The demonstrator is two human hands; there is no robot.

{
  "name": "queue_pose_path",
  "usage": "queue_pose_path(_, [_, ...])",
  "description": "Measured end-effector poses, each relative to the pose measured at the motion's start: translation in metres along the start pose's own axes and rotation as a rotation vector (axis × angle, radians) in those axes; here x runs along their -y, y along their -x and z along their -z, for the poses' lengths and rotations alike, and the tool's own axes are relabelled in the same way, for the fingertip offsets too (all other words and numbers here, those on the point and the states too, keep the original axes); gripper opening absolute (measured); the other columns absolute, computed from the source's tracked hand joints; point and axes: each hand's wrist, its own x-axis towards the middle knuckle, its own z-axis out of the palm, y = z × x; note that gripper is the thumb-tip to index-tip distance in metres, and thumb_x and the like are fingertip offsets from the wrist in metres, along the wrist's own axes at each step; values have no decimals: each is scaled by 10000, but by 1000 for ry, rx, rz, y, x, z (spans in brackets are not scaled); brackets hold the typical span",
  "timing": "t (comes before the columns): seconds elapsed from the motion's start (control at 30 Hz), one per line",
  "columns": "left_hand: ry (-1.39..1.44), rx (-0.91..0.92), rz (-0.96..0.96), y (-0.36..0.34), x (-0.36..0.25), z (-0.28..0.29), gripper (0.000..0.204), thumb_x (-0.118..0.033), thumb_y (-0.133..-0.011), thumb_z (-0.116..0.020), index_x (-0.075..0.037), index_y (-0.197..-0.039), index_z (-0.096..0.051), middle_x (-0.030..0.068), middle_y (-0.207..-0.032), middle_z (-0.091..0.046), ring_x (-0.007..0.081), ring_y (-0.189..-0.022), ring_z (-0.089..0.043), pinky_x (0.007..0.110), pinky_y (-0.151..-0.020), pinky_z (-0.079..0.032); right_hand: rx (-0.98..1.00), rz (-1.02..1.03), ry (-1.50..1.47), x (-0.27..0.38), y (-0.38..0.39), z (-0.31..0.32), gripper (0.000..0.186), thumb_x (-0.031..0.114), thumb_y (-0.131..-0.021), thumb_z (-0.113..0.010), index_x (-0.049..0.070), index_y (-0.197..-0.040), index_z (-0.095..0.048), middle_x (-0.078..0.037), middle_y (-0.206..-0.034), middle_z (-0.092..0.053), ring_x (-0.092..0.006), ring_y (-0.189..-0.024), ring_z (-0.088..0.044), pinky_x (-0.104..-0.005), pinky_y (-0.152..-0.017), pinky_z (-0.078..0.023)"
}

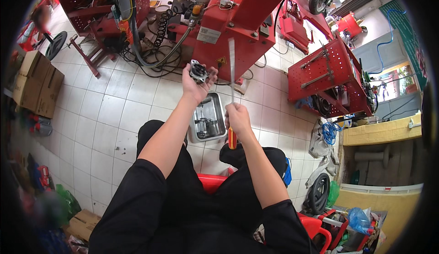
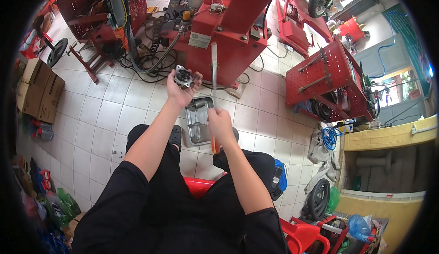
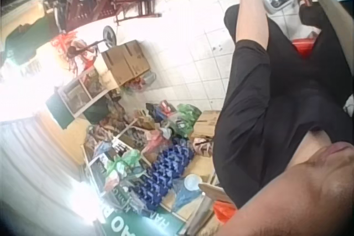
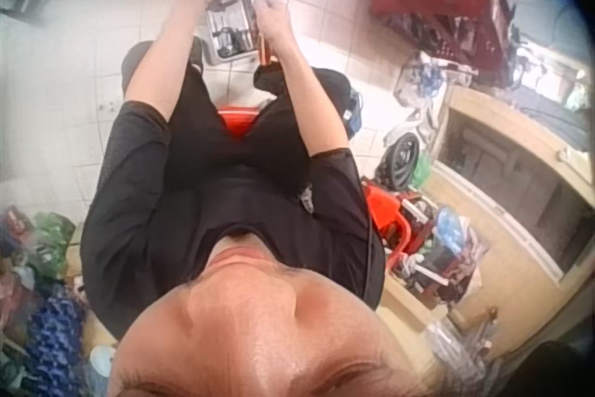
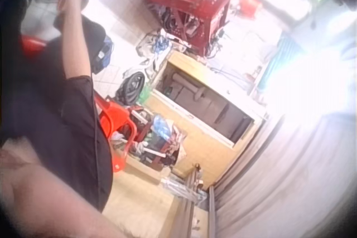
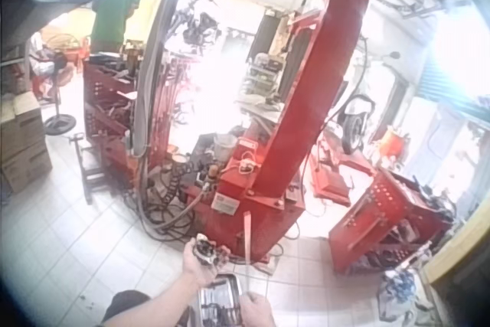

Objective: The person sits on a low stool in a workshop and uses a screwdriver to disassemble and manipulate small mechanical parts, including a cylindrical metal component and a metal tray. They repeatedly insert the screwdriver into the parts, rotate them, and place them into the tray.

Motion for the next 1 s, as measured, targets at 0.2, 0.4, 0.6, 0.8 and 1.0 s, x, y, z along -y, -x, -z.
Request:
queue_pose_path(0.2, [-192, 33, 215, 22, 42, -5, 540, -482, -927, -270, -33, -994, -563, 212, -1010, -611, 337, -928, -623, 384, -783, -533, -162, 294, 98, -1, -31, 19, 196, 175, -826, -629, 3, -914, -593, -15, -585, -513, -78, -517, -467, -240, -479, -379])
queue_pose_path(0.4, [-268, -58, 247, 24, 59, -7, 521, -463, -938, -292, -33, -1028, -571, 139, -955, -627, 271, -866, -631, 398, -790, -540, -114, 411, 162, 3, -42, 31, 210, 96, -827, -612, -23, -997, -641, -101, -792, -674, -110, -697, -615, -256, -654, -481])
queue_pose_path(0.6, [-295, -20, 201, 19, 56, -3, 556, -482, -946, -273, -22, -1109, -539, 144, -1033, -619, 262, -927, -617, 414, -854, -504, -76, 409, 215, -4, -56, 35, 176, 68, -829, -612, -39, -965, -640, -52, -698, -638, -74, -626, -555, -237, -573, -440])
queue_pose_path(0.8, [-295, -4, 268, 17, 48, -3, 573, -482, -941, -277, -9, -1140, -534, 169, -1069, -611, 280, -939, -622, 421, -852, -506, -143, 489, 350, -8, -66, 31, 193, 114, -855, -587, -59, -937, -613, -121, -750, -651, -116, -644, -598, -266, -620, -473])
queue_pose_path(1.0, [-535, -92, 252, 15, 44, -5, 412, -435, -918, -372, -114, -1093, -561, 80, -1036, -635, 218, -938, -618, 350, -745, -484, -56, 395, 92, -10, -72, 36, 201, 148, -864, -580, -30, -955, -602, -110, -803, -651, -190, -627, -598, -322, -591, -470])
